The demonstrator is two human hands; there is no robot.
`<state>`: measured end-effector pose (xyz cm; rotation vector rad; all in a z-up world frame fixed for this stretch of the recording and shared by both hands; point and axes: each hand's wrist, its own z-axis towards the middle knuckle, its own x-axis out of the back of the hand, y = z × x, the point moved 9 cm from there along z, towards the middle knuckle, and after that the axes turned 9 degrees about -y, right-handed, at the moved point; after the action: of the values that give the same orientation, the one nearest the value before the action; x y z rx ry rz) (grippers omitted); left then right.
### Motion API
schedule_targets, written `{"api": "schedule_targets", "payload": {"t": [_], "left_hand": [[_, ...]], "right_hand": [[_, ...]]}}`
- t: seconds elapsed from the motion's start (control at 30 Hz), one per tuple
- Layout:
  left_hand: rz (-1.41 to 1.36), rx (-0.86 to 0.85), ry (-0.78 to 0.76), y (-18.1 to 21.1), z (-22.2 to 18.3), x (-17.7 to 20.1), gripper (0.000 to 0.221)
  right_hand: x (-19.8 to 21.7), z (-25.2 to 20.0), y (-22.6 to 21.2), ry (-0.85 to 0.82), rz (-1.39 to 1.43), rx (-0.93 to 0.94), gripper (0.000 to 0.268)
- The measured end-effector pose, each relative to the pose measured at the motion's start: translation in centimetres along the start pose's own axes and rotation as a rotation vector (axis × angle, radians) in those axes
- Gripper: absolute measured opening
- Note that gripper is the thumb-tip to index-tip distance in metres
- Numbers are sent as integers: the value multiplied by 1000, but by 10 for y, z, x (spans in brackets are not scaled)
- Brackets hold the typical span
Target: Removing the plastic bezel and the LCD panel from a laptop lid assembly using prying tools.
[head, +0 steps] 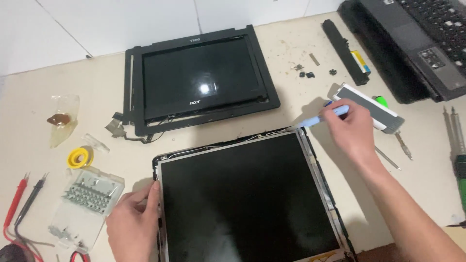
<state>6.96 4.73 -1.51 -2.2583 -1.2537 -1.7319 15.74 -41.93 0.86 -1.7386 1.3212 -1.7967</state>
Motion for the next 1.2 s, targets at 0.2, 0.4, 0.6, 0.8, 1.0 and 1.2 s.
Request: {"api": "schedule_targets", "payload": {"t": [0.2, 0.4, 0.6, 0.8, 1.0, 1.2], "left_hand": [[66, 35, 4, -9, 7, -5, 41], [92, 25, 110, -28, 21, -15, 41], [152, -20, 149, -34, 27, -19, 43], [135, 73, 90, -30, 24, -16, 42], [63, 51, 37, -18, 14, -11, 42], [94, 94, 46, -21, 12, -11, 43]], "right_hand": [[15, 7, 9, 23, 394, -74, 18], [0, -7, 0, -140, 241, -147, 16], [22, 5, 12, -43, 44, -135, 15], [35, 0, 7, 3, 318, -158, 21], [23, 7, 3, 3, 5, 67, 15], [18, -7, -10, 8, -96, 187, 11]]}}
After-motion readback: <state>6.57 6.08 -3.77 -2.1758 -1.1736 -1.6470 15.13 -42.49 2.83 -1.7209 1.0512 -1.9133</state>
